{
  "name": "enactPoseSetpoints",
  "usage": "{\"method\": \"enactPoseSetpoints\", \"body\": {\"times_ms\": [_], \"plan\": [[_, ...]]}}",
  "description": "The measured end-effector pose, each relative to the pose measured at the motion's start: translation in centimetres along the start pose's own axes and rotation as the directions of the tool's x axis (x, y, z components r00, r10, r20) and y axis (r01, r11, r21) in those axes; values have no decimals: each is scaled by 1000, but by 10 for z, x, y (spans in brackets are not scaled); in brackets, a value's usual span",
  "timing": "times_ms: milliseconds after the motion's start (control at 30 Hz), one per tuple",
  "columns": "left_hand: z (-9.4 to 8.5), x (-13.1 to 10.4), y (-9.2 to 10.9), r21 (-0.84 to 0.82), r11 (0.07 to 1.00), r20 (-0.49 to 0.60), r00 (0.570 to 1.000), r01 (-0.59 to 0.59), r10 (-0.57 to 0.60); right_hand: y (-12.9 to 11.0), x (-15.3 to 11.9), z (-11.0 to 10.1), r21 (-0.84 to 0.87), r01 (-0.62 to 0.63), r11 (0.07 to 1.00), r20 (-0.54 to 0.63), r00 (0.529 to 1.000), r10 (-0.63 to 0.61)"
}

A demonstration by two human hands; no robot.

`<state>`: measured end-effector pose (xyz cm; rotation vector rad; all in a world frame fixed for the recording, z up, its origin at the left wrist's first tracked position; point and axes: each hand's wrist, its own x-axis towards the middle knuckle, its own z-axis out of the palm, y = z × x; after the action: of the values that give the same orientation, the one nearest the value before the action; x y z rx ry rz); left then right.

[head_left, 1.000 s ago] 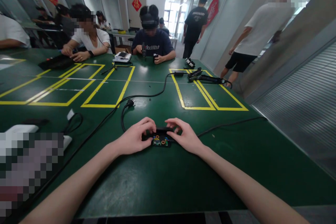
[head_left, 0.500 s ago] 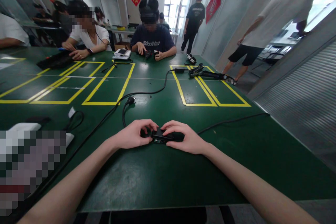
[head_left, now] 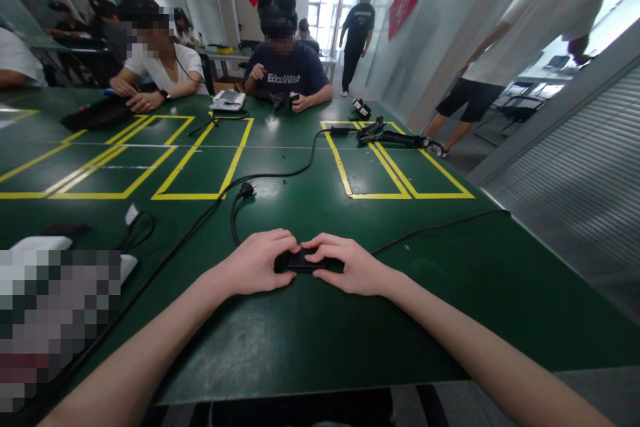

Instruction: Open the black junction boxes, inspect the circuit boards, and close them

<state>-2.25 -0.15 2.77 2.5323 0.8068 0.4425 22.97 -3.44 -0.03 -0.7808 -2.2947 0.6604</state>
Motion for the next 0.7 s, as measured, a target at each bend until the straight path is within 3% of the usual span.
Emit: {"method": "enactPoseSetpoints", "body": {"times_ms": [167,267,433,700], "plan": [[2,1,0,68,997,-10,1000,26,-26,2,2,4,-332,33,943,18,999,-29],[4,4,-1,146,989,-22,1000,19,-16,1,4,4,-435,57,899,22,998,-53],[4,6,-2,213,977,0,1000,-9,9,-1,4,1,-501,53,864,41,998,-37],[3,4,1,263,962,-16,996,-76,83,-5,3,-4,-495,136,858,20,989,-145]]}}
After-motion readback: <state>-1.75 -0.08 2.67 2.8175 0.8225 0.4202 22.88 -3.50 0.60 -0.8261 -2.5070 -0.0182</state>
